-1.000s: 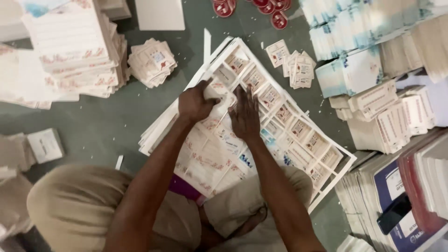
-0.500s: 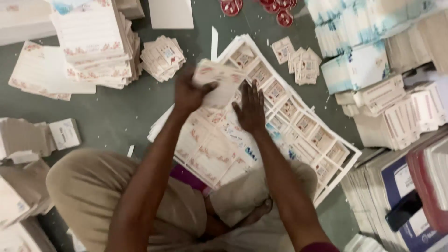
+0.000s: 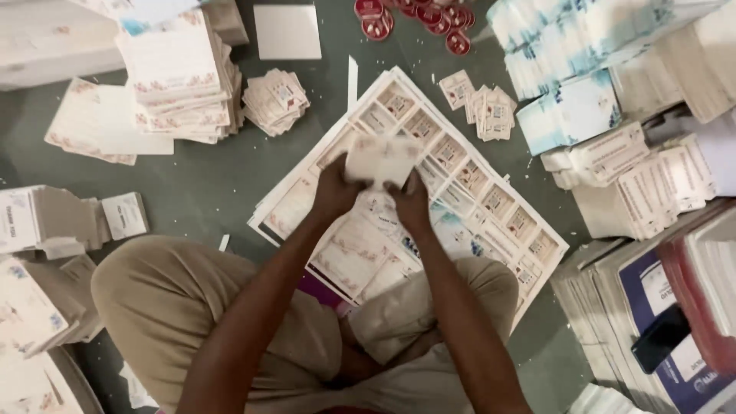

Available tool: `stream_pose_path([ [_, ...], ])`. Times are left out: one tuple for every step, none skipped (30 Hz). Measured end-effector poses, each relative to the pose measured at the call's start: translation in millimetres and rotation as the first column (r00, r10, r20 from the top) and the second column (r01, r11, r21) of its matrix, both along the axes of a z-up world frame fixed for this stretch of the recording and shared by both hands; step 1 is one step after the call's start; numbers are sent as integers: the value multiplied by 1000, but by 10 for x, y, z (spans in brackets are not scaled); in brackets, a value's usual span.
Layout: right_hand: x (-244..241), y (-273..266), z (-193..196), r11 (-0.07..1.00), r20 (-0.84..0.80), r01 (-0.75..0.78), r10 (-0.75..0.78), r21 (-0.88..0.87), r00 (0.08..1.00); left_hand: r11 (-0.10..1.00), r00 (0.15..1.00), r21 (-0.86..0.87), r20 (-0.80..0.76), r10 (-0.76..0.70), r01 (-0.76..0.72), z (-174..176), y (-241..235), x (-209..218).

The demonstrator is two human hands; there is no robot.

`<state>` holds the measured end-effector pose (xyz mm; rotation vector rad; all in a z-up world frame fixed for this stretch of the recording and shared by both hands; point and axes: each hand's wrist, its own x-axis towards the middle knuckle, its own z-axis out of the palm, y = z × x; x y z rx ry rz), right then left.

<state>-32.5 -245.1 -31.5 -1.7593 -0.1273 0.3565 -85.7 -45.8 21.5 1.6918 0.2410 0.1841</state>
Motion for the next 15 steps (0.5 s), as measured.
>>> stream_pose_path([
  [136,96,185,1000,-2,-9,9,-3,1000,1000,1000,-3,-2,9,-9,111,-8,21],
  [282,206,369,998,49,40,-42,44,998,991,991,-16,-25,130,-131,223,-6,53],
  [422,351,542,991,96,86,-95,98,991,968,967,-21,-50,250,-251,332,29,82],
  [695,499,493,992,94,77,-87,99,992,966,965,-19,-52,258,-259,214,22,40],
  [997,642,443,994,89,78,-84,74,992,955,959,113,-33,280,-275,93,15,39],
  [1308,784,386,996,84,78,-82,49,993,926,954,243,-11,300,-288,-36,5,47],
  [1532,979,382,996,76,76,-80,47,994,926,953,244,-19,302,-289,-81,-23,51],
  [1759,1172,367,998,-58,59,-57,34,997,909,971,366,-52,231,-197,-133,-54,58],
  [1979,1341,347,999,-191,47,-43,21,981,875,983,476,-97,155,-91,-184,-95,63],
  [2069,1501,369,999,-200,52,-48,16,979,877,983,473,-106,151,-83,-177,-89,109],
  [2153,1643,393,995,-217,18,-39,-94,976,859,980,511,-157,122,-25,-163,-105,146],
  [2231,1780,416,979,-234,-18,-30,-202,972,838,974,545,-208,94,36,-147,-126,177],
  [2408,1788,69,978,-241,-17,-35,-209,970,841,972,539,-216,89,42,-225,-108,213],
  [2569,1785,-277,961,-67,-59,42,-271,997,835,971,547,-224,82,56,-300,-97,238],
  [2698,1745,-622,936,99,-91,131,-341,986,830,969,552,-236,72,73,-364,-113,237],
])
